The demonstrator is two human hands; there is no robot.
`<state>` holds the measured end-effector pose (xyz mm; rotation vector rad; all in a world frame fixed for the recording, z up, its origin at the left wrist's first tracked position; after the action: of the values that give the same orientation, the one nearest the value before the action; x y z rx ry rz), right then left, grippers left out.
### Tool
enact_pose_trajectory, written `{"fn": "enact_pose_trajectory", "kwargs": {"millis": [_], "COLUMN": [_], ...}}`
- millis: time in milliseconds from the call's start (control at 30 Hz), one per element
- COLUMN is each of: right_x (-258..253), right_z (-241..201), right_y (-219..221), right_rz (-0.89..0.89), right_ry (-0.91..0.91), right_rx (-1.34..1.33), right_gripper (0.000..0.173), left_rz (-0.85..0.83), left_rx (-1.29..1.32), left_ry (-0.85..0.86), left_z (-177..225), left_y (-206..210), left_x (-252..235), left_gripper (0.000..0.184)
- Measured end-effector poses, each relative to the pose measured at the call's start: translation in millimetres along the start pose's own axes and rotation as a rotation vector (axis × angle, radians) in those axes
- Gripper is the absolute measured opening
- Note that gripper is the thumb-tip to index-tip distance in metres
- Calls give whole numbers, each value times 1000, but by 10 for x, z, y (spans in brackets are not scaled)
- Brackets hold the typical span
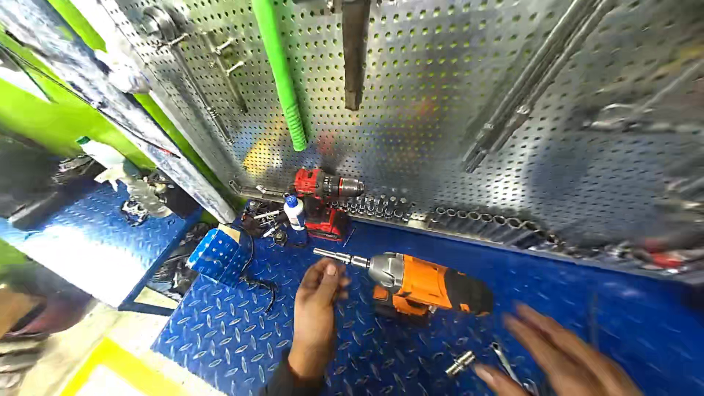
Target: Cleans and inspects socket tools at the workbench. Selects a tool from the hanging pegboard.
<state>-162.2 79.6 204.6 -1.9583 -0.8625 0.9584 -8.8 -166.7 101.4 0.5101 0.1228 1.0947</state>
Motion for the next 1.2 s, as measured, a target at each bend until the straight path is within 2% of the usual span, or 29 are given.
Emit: {"fn": "enact_pose_trajectory", "kwargs": {"millis": [100, 167, 300, 367, 433, 500, 567, 600, 633, 700, 800, 867, 967, 1033, 1100, 1200], "right_x": [-753, -993, -968, -929, -933, -925, -915, -913, -915, -926, -978, -1046, -1149, -1194, -1212, -1317], "right_z": [-325, -382, -382, -352, -306, -271, -288, -323, -364, -397, -232, 75, 648, 885, 1081, 1349], "right_y": [477, 805, 850, 852, 847, 819, 820, 840, 865, 886, 677, 347, 120, 279, 625, 1220], "right_rz": [-128, -215, -8, 34, 36, 50, 62, 72, 81, 45, -114, -59, 11, -53, -144, -257], "right_ry": [-109, -62, -127, -150, -139, -118, -115, -124, -136, -128, 9, 121, 245, 261, 293, 367], "right_rx": [223, 270, 383, 426, 441, 436, 436, 446, 457, 437, 82, -188, -290, -346, -461, -533], "right_gripper": [77, 83, 78, 77, 76, 75, 74, 73, 72, 72, 73, 58, 43, 35, 30, 37], "left_rz": [-204, -217, -149, -88, -3, 29, -124, -225, -302, -341, -311, -354, -504, -617, -701, -801], "left_rx": [156, 240, 281, 296, 264, 222, 139, 48, -46, -204, -414, -530, -670, -707, -716, -723], "left_ry": [-19, -22, 68, 113, 190, 325, 398, 379, 336, 244, 187, 127, 155, 211, 248, 326], "left_z": [-96, -173, -228, -206, -10, 415, 728, 748, 673, 365, -174, -459, -704, -813, -940, -1137], "left_y": [298, 388, 401, 350, 141, -171, -247, -191, -114, -8, 48, 188, 488, 757, 990, 1253], "left_x": [-150, -167, -170, -170, -259, -388, -398, -370, -349, -401, -760, -985, -1182, -1250, -1292, -1340], "left_gripper": [34, 30, 23, 21, 19, 19, 16, 19, 21, 23, 26, 27, 24, 23, 23, 24]}}
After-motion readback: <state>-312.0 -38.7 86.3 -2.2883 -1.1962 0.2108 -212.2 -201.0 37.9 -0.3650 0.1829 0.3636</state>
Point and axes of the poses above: each hand's wrist, its own x-axis away from the middle knuckle, its own y-axis out of the palm, z = x × y, the point moved 9 cm from there along -x, towards the middle knuckle, and after that the axes turned 8 degrees about x, right-handed, at the moved point
